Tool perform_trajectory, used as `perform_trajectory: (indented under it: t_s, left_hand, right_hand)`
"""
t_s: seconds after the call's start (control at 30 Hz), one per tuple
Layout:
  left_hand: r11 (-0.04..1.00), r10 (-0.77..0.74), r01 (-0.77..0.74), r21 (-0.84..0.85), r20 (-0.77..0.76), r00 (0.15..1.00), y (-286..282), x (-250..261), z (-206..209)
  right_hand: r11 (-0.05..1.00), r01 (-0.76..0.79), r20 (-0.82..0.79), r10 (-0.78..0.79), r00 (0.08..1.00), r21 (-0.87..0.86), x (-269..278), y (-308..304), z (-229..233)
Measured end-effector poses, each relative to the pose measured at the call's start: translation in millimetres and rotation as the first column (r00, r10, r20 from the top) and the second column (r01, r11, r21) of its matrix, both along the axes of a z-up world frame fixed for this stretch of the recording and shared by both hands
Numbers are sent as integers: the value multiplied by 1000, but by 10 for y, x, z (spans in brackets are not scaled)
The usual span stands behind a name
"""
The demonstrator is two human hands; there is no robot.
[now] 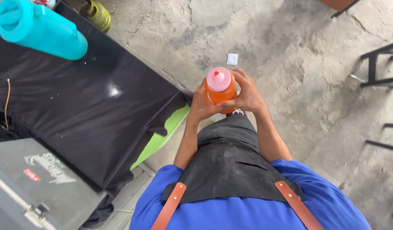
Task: The person cleans a meat cleaver and a wooden cutting board with a sponge and soapy water in a basin.
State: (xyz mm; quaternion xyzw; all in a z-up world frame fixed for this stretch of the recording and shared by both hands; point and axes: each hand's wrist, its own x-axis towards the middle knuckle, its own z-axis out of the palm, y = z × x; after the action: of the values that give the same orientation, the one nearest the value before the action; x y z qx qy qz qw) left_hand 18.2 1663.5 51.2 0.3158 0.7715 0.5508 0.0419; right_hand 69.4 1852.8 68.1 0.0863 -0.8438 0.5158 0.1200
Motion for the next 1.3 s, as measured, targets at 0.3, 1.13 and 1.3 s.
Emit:
perform_trajectory:
  t_s: [0.3, 1.13, 1.3]
  left_hand:
    - [959, 278, -280, 44, 51, 959, 728, -1340, -53]
    - [860, 476, -500, 102, 191, 858, 693, -5411, -26]
    - [897, 437, -441, 20, 103, 893, 684, -6367, -112]
  right_hand:
    - [953, -295, 67, 291, 954, 68, -1894, 835, 68]
    - [823, -558, 340, 497, 798, 106, -6453, 749, -25]
    - [869, -487, 303, 441, 844, 92, -7184, 837, -121]
